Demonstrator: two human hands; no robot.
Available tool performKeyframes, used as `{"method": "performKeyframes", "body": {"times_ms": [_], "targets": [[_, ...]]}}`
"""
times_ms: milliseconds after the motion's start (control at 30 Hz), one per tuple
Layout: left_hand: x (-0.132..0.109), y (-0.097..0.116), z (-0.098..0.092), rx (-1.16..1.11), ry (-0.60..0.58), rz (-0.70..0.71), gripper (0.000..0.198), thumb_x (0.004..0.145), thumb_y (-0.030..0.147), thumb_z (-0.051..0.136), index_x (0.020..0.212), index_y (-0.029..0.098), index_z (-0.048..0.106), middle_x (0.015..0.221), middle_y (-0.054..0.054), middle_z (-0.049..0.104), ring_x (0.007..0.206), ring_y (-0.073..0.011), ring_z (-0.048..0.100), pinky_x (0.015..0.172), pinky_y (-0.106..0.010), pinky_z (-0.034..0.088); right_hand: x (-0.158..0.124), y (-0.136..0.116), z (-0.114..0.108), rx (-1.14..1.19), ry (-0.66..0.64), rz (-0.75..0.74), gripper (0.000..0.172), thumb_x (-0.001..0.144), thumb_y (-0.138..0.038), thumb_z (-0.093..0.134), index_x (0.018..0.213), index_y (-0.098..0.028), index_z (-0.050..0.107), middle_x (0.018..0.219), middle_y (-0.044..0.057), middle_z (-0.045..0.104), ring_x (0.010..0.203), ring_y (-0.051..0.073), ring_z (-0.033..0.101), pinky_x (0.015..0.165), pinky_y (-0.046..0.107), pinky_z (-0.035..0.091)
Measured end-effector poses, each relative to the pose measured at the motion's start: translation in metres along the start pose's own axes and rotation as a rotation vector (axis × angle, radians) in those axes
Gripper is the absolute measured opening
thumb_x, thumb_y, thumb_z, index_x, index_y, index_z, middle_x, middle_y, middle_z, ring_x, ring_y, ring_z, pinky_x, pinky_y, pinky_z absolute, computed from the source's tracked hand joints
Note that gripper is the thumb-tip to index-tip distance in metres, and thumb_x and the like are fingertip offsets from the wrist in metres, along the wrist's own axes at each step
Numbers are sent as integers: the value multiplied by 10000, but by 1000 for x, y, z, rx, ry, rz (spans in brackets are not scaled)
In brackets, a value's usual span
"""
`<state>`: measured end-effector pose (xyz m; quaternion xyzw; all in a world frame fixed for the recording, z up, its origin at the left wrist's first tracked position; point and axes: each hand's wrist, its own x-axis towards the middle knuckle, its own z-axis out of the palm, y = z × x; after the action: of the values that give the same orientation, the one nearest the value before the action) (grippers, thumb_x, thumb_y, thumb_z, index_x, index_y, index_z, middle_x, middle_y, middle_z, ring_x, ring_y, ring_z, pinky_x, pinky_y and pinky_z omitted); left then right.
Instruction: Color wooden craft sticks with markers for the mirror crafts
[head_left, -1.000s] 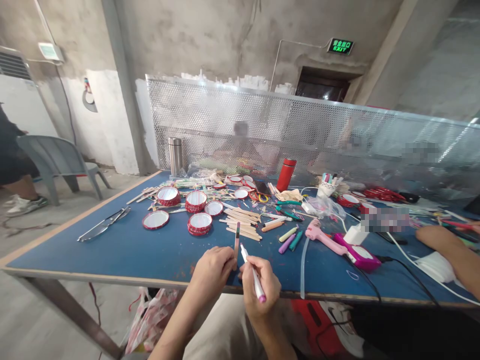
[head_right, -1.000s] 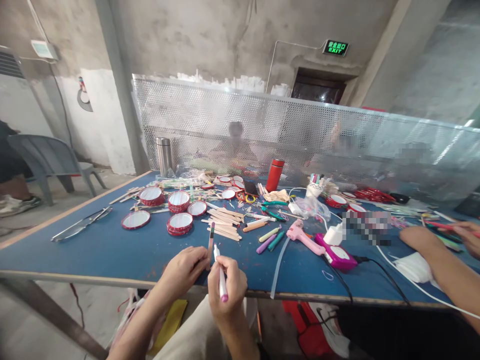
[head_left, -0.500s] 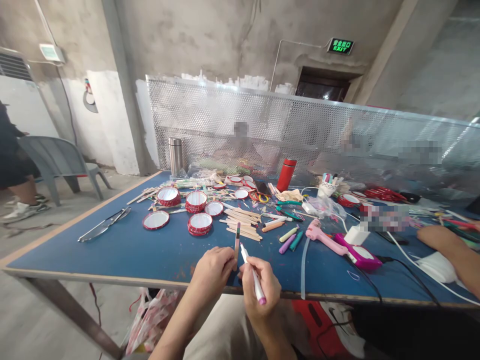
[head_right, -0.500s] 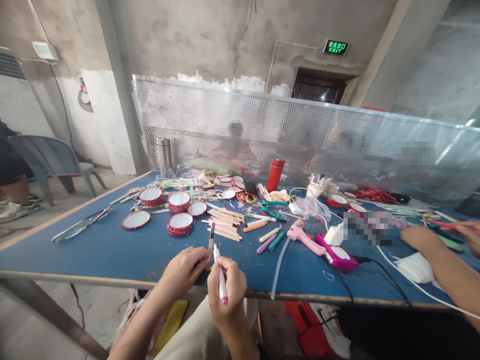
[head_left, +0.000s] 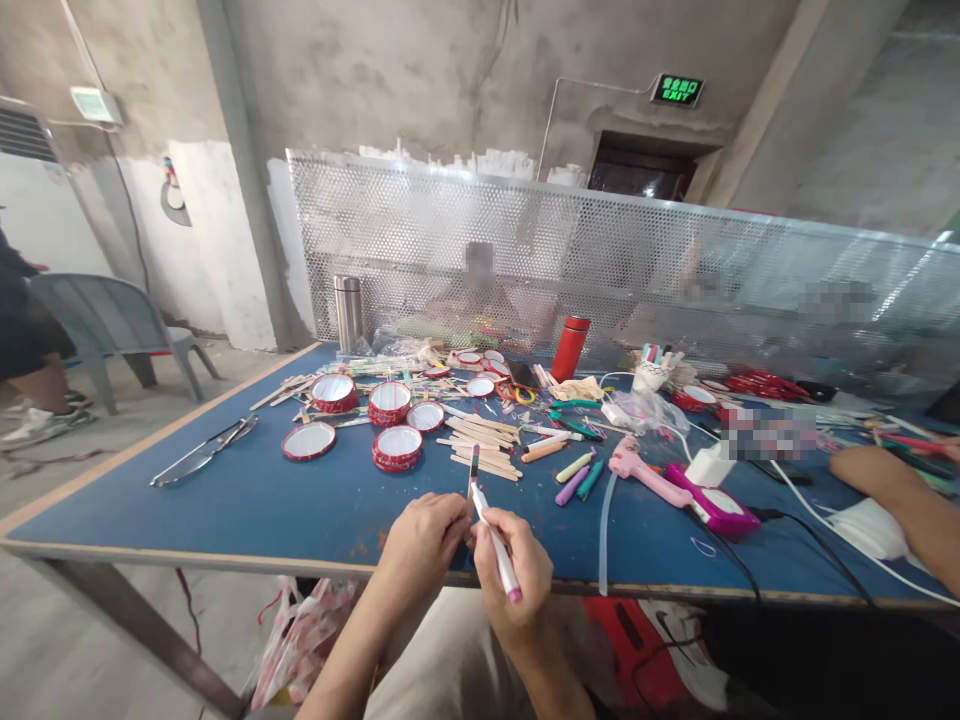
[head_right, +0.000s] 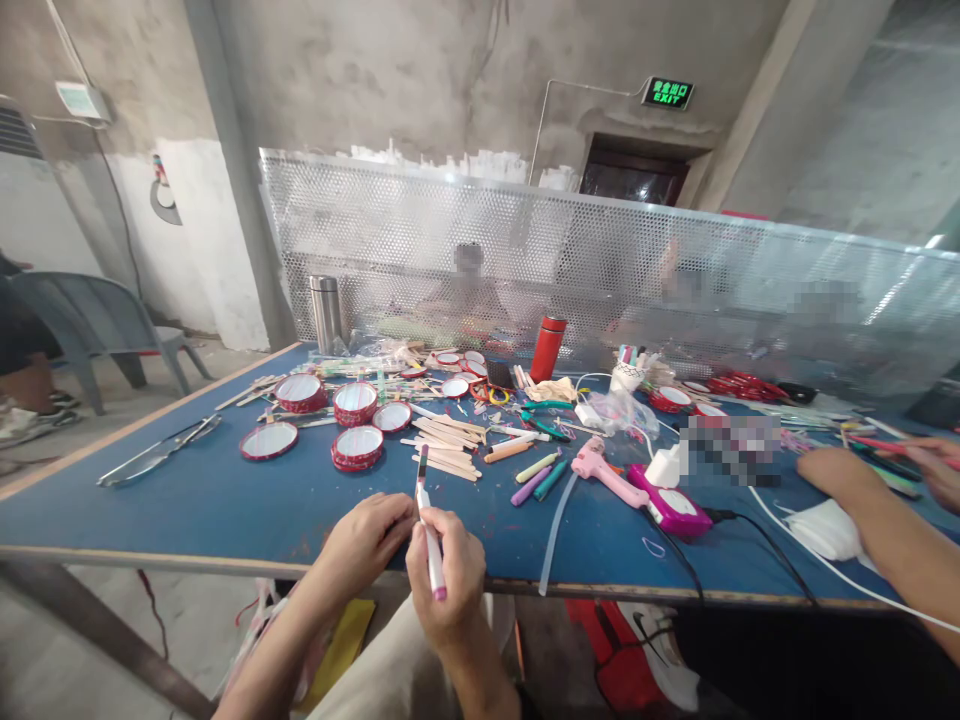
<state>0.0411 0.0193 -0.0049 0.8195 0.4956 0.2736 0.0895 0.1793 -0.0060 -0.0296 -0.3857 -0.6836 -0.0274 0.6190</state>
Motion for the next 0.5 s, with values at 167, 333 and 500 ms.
{"method": "performKeyframes", "body": {"times_ms": [167, 333, 500], "targets": [[0, 1, 1, 0, 14, -7, 262, 929, 249, 402, 722, 214, 560, 730, -24, 661, 724, -188, 585, 668, -274, 398, -1, -1, -1, -5, -9, 11, 136, 892, -183, 506, 992, -181, 598, 782, 52, 705, 678, 173, 698, 594, 255, 547], [0, 1, 2, -27, 42, -1, 267, 927, 244, 398, 717, 217, 560, 709, -21, 651, 713, -182, 588, 661, -267, 398, -1, -2, -3, -9, -8, 11, 122, 887, -180, 501, 959, -183, 599, 742, 43, 700, 649, 173, 692, 569, 252, 536], [-1, 0, 2, -32, 23, -3, 270, 935, 253, 394, 717, 214, 549, 725, -21, 653, 729, -185, 588, 674, -270, 400, -2, -1, -2, -7, -5, 33, 120, 888, -172, 499, 966, -186, 588, 749, 42, 702, 649, 172, 694, 573, 254, 536]]}}
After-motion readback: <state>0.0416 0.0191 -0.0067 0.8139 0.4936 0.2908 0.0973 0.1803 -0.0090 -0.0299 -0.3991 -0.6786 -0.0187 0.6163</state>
